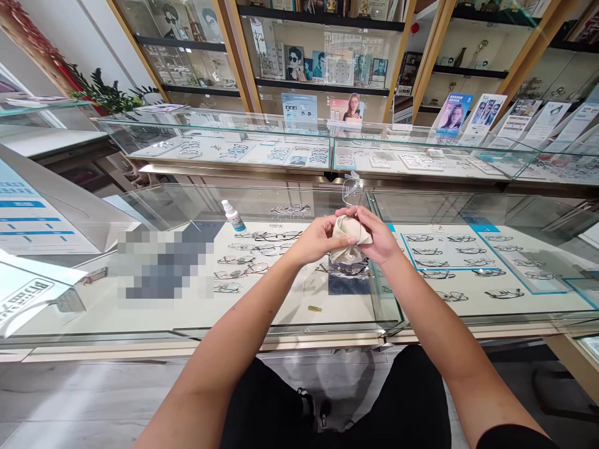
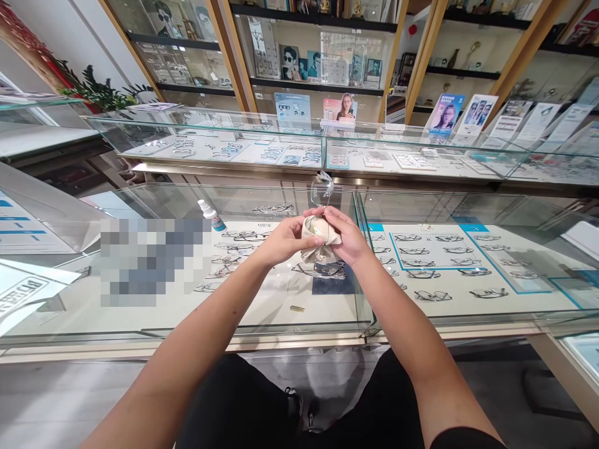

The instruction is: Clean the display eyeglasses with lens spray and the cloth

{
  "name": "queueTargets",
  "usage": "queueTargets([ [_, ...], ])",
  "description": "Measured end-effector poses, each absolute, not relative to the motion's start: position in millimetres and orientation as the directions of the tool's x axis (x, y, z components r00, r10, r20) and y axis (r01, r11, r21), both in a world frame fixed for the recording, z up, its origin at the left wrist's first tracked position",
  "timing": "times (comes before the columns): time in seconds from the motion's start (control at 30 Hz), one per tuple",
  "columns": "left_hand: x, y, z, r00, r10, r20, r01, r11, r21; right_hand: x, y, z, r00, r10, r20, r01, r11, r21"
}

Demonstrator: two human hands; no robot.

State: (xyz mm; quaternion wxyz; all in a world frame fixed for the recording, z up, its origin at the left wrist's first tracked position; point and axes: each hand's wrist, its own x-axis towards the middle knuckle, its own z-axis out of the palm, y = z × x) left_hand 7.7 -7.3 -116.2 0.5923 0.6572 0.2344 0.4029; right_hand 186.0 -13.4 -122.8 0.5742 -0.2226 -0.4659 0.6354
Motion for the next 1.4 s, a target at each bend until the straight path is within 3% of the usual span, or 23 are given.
queueTargets([
  [0.63, 20, -17, -119, 0.469, 0.839, 0.275, -0.161, -0.225, 0.961, 180, -18, -126, -0.278, 0.923, 0.266, -0.512, 0.092, -0.854],
  [0.93, 24, -14, -124, 0.39, 0.844, 0.369, -0.109, -0.356, 0.928, 182, -18, -130, -0.309, 0.902, 0.302, -0.467, 0.133, -0.874],
  [1.4, 5, -9, -112, 0.567, 0.768, 0.299, -0.107, -0.291, 0.951, 187, -14, -125, -0.288, 0.917, 0.277, -0.476, 0.114, -0.872],
])
